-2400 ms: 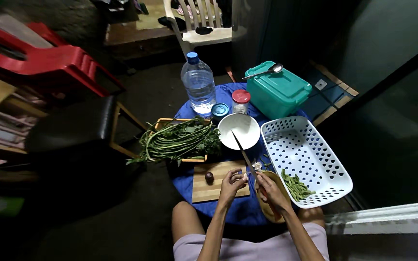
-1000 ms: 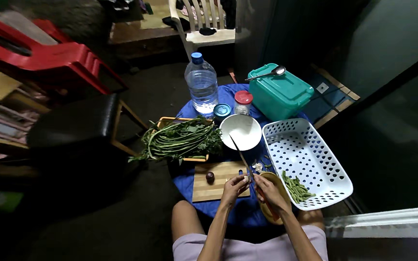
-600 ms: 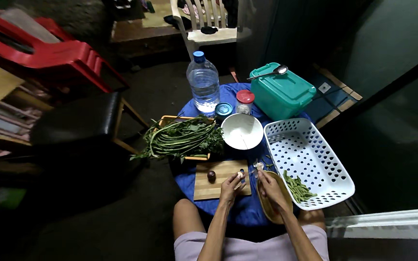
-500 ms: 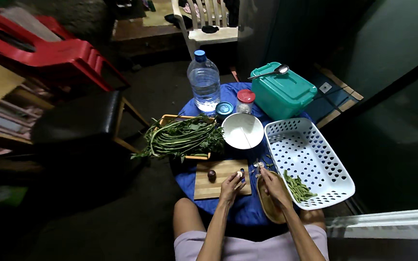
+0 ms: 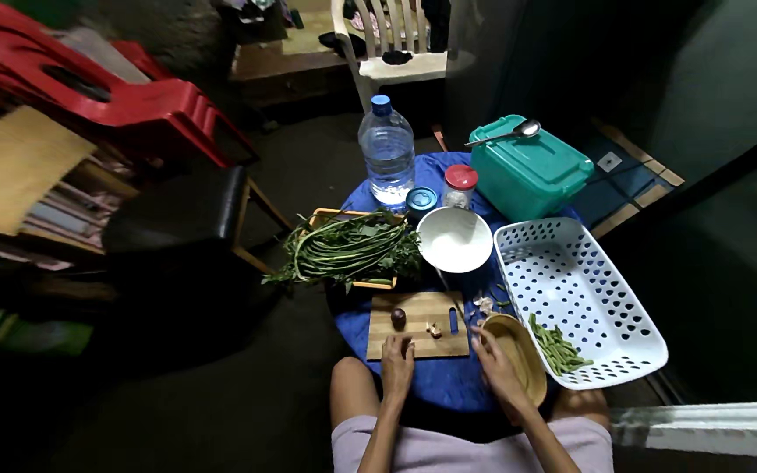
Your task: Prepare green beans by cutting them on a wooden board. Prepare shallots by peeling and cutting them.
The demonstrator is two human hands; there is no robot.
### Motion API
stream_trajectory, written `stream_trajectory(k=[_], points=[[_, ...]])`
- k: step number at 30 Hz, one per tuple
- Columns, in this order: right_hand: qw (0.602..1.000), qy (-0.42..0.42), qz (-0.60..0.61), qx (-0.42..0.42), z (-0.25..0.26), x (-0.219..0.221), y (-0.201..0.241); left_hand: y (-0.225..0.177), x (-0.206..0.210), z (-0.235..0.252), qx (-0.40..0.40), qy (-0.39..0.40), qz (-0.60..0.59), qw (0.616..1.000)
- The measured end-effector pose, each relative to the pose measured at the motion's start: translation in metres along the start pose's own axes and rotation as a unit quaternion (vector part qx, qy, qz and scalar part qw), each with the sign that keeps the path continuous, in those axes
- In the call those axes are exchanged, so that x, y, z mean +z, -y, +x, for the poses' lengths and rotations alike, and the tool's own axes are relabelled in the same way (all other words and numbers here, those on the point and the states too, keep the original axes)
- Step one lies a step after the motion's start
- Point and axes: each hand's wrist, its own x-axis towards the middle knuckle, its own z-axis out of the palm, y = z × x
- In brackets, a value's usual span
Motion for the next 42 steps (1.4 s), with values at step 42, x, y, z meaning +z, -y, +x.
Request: stream_trajectory(k=[42], points=[[0.961,-0.070,-0.264,-0.054,-0.053,0.084,-0.069,-0.027,0.008,0.084,0.296,-0.138,-0.008,0.945]])
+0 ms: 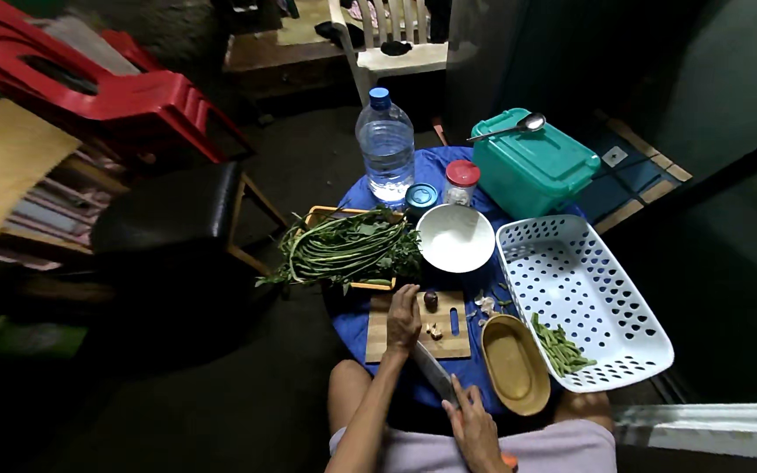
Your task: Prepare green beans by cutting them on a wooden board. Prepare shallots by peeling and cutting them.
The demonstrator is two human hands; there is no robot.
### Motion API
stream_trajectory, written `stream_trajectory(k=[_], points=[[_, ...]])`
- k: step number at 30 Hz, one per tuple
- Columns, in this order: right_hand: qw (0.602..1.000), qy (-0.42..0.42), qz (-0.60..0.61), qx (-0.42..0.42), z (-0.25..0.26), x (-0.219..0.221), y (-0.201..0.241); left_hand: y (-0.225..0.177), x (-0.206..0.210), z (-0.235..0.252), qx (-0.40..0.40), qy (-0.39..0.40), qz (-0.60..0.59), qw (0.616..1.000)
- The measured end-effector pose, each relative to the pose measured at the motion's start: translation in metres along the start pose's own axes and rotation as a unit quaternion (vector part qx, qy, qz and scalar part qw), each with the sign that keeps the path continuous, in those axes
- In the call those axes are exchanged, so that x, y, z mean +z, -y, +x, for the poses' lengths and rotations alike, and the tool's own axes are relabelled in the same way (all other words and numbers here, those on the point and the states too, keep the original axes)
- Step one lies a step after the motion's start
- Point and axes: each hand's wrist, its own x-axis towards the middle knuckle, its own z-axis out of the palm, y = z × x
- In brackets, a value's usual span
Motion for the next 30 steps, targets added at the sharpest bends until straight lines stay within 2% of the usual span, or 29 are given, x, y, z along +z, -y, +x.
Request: stream_trajectory(k=[2,5,8,10,12,14,15,17,20,23,25,28,30], points=[[1.000,0.001,-0.004,0.000,0.001,0.006,-0.004,-0.002,0.009,0.011,0.071,0.006,-0.014,0.997],[1.000,-0.017,-0.008,-0.008,0.001,0.009,-0.006,-0.012,0.010,0.033,0.138,-0.040,-0.015,0.990],[1.000,-0.019,-0.013,-0.009,0.003,0.010,-0.007,-0.022,0.007,0.049,0.164,-0.112,0.030,0.980],[0.999,-0.033,-0.013,-0.017,0.002,0.012,-0.008,-0.026,0.006,0.048,0.161,-0.130,0.030,0.978],[0.999,-0.038,-0.011,-0.019,-0.001,0.010,-0.006,-0.016,0.014,0.026,0.136,-0.103,0.019,0.985],[0.999,-0.046,-0.004,-0.025,0.000,0.012,-0.004,0.016,0.032,-0.010,0.100,-0.028,0.005,0.995],[0.998,-0.053,-0.004,-0.029,0.002,0.014,-0.005,0.026,0.038,-0.017,0.088,0.015,0.009,0.996],[0.998,-0.060,-0.012,-0.028,-0.002,0.017,-0.008,0.034,0.043,-0.025,0.084,0.047,0.012,0.995],[0.999,-0.038,-0.005,-0.019,0.001,0.013,-0.004,0.037,0.041,-0.022,0.091,0.028,0.022,0.995],[1.000,-0.011,0.026,-0.003,0.003,0.010,-0.009,0.031,0.037,-0.018,0.068,0.007,-0.021,0.997],[0.994,0.057,0.091,0.033,0.013,0.000,-0.015,0.021,0.020,-0.009,0.016,-0.023,-0.070,0.997],[0.961,0.164,0.209,0.071,0.028,-0.021,-0.019,0.004,-0.023,-0.002,-0.066,-0.138,-0.109,0.982],[0.939,0.208,0.253,0.102,0.034,-0.031,-0.016,-0.003,-0.052,-0.009,-0.164,-0.150,-0.085,0.971]])
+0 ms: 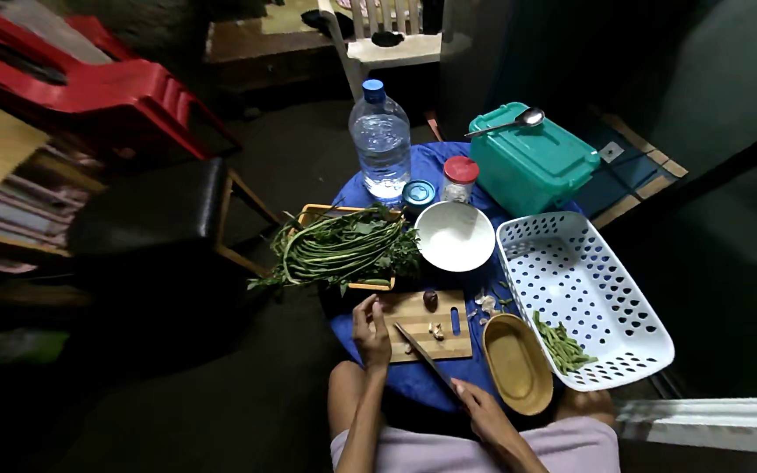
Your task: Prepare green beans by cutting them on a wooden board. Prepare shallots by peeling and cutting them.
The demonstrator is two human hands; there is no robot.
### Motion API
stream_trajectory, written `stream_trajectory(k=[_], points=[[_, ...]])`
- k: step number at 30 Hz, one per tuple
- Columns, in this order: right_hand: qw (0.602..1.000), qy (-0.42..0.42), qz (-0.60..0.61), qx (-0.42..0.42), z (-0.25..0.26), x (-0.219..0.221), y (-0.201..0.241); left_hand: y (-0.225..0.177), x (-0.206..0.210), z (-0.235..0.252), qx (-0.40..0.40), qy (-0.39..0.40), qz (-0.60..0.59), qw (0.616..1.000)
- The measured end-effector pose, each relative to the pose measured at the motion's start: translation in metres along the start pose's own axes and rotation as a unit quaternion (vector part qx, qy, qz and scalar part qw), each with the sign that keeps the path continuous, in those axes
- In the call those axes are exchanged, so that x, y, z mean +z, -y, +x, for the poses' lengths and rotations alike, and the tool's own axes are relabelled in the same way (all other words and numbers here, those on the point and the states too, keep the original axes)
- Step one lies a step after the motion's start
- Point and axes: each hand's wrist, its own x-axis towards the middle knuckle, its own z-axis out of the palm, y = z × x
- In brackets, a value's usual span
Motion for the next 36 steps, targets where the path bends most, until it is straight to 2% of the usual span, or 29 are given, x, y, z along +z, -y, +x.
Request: stream_trajectory(k=[2,5,6,8,11,19,30,36], points=[[1.000,0.022,0.017,0.015,0.000,-0.001,0.006,-0.003,-0.022,-0.011,-0.092,0.061,0.063,0.992],[0.999,0.037,-0.024,0.011,-0.004,-0.001,0.010,-0.003,-0.033,-0.034,-0.204,0.236,0.125,0.942],[0.998,0.023,-0.064,-0.001,-0.005,0.000,0.012,-0.004,-0.032,-0.040,-0.226,0.267,0.133,0.927],[0.988,-0.016,-0.149,-0.021,-0.008,0.004,0.016,-0.004,-0.024,-0.052,-0.242,0.267,0.140,0.923],[0.973,-0.066,-0.217,-0.049,-0.009,0.013,0.014,-0.001,-0.017,-0.055,-0.262,0.253,0.146,0.920],[0.940,-0.135,-0.249,-0.190,-0.010,0.026,0.008,-0.005,-0.016,-0.045,-0.278,0.267,0.165,0.908],[0.934,-0.070,-0.332,-0.116,-0.016,0.029,0.031,-0.007,-0.014,-0.039,-0.305,0.290,0.193,0.886],[0.937,-0.114,-0.271,-0.188,0.008,0.033,-0.001,-0.007,-0.015,-0.039,-0.305,0.294,0.189,0.886]])
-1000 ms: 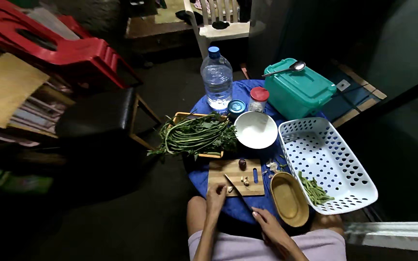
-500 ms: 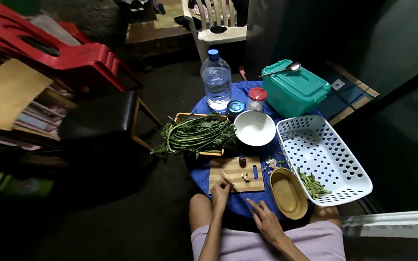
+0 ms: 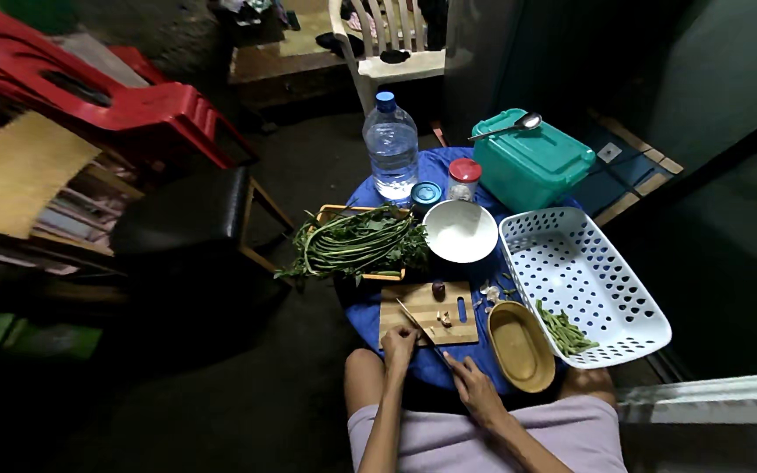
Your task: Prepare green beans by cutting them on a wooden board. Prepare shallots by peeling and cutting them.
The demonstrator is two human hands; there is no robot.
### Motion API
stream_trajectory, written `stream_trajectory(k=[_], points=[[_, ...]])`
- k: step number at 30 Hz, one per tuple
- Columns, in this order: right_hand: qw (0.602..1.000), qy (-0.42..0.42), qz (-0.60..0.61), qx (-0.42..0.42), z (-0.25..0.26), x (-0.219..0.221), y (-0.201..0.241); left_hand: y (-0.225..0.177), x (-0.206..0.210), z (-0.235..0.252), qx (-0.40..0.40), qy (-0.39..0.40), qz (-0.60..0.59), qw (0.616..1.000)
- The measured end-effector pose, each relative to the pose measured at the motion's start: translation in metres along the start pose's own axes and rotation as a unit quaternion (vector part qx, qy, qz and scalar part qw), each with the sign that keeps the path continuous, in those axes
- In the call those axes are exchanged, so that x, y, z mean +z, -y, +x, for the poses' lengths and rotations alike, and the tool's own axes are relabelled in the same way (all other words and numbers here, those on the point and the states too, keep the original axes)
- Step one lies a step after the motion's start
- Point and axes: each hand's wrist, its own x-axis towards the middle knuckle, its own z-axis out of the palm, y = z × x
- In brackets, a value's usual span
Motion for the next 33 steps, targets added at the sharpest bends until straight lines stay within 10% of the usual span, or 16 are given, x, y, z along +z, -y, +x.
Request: stream_trajectory(k=[14,20,33], points=[[0.994,0.056,-0.086,0.045,-0.007,-0.005,0.029,-0.006,0.000,0.000,-0.019,-0.003,0.035,0.999],[0.995,-0.029,0.091,-0.002,0.007,0.002,0.001,-0.004,0.003,0.000,-0.021,-0.015,0.013,1.000],[0.994,0.064,-0.073,0.044,-0.003,-0.003,0.029,-0.002,0.000,0.003,-0.043,0.000,0.007,0.999]])
